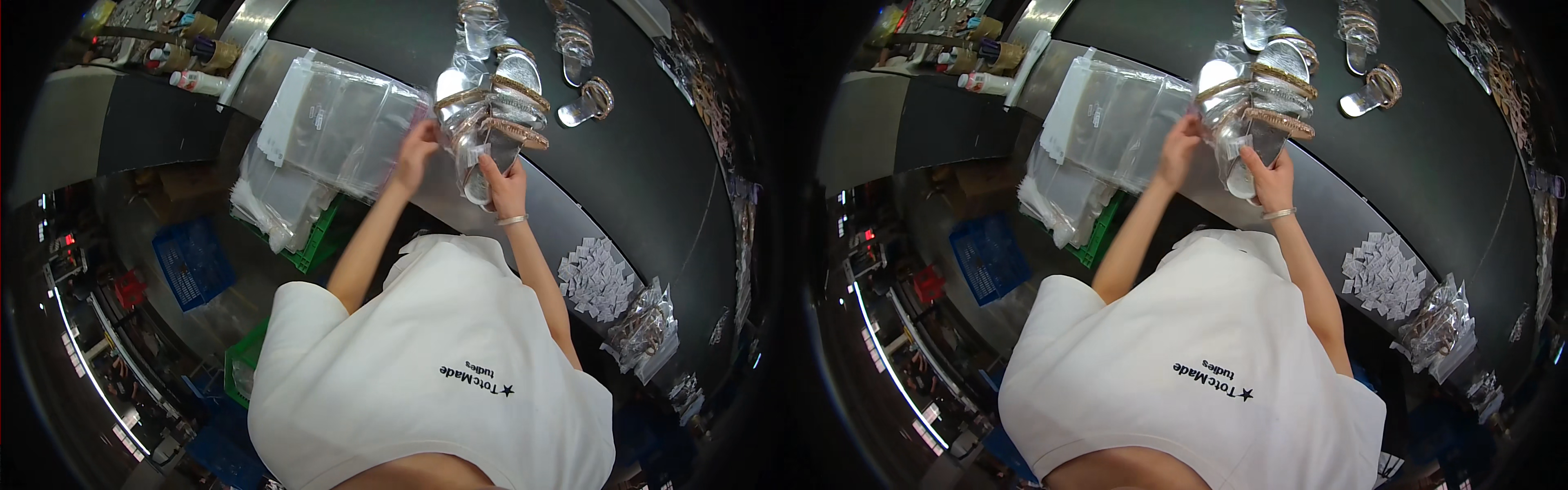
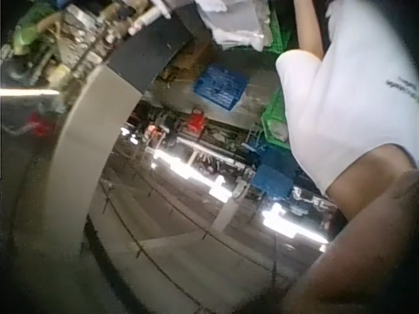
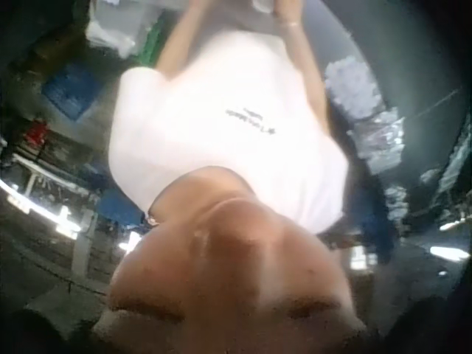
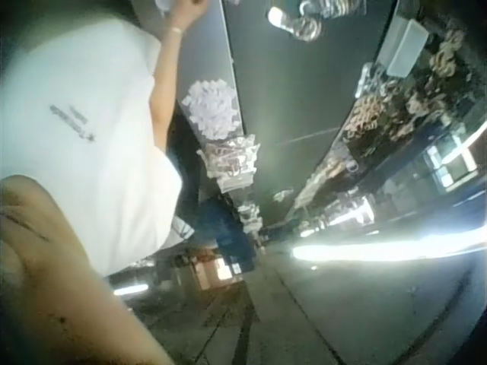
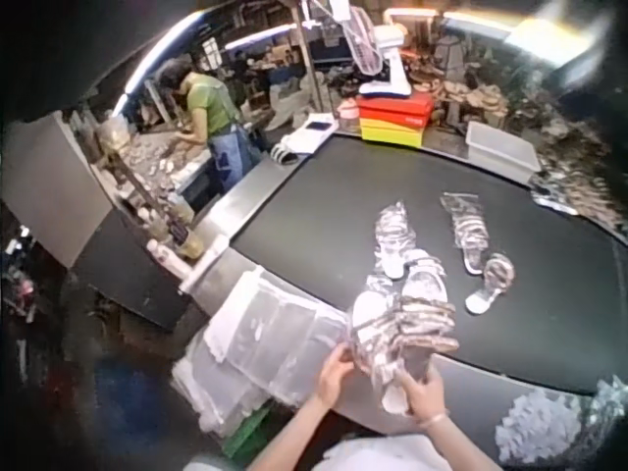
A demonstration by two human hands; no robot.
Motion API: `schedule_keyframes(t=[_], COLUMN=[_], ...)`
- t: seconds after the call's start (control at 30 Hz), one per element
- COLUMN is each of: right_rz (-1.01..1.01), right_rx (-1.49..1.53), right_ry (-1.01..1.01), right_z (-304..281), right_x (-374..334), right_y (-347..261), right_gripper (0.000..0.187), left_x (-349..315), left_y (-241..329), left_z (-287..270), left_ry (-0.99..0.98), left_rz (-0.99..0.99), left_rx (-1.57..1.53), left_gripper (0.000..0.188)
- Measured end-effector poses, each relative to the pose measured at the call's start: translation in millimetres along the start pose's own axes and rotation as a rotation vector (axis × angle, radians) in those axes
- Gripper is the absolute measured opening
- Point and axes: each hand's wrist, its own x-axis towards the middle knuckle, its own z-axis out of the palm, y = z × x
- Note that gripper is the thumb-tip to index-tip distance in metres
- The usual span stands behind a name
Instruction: The person repeatedly picks up pairs of white sandals with gold straps from a table, places them into clear plastic bags, and moves the packaged items into a blue crate. The process is repetitive, involving picking, bagging, and stacking the sandals.
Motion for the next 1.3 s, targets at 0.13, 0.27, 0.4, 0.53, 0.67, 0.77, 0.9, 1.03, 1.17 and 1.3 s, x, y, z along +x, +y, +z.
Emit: schedule_keyframes(t=[0.13, 0.27, 0.4, 0.53, 0.67, 0.77, 0.9, 1.03, 1.17, 1.3], right_rz=[0.026, 0.175, 0.275, 0.150, 0.231, 0.324, 0.007, 0.030, -0.064, 0.040], right_rx=[-0.268, -1.231, -1.031, -0.574, -0.456, -0.415, -0.715, -0.753, -0.756, -0.360], right_ry=[-0.464, -0.518, -0.472, -0.554, -0.613, -0.570, -0.558, -0.517, -0.337, -0.166], right_z=[-22, -18, -14, -5, 19, 35, 18, 7, -19, -34], right_x=[2, 26, 17, 3, 15, 5, 12, 10, 15, 14], right_y=[32, 87, 68, 95, 87, 63, 63, 61, 84, 76], right_gripper=[0.037, 0.069, 0.068, 0.064, 0.058, 0.052, 0.053, 0.063, 0.060, 0.053], left_x=[5, -1, 2, -1, -19, -22, -27, -16, -10, -12], left_y=[0, -36, -29, 25, 65, 76, 77, 76, 59, 48], left_z=[-103, -125, -134, -117, -107, -92, -74, -28, 3, 63], left_ry=[0.143, 0.189, 0.357, 0.189, 0.060, -0.066, -0.122, -0.332, -0.394, -0.350], left_rz=[0.272, 0.448, 0.241, 0.449, 0.307, 0.397, 0.322, 0.544, 0.413, 0.531], left_rx=[1.110, 1.362, 0.875, 1.085, 0.982, 1.163, 0.945, 1.213, 0.994, 0.989], left_gripper=[0.033, 0.019, 0.008, 0.008, 0.008, 0.009, 0.009, 0.009, 0.009, 0.005])
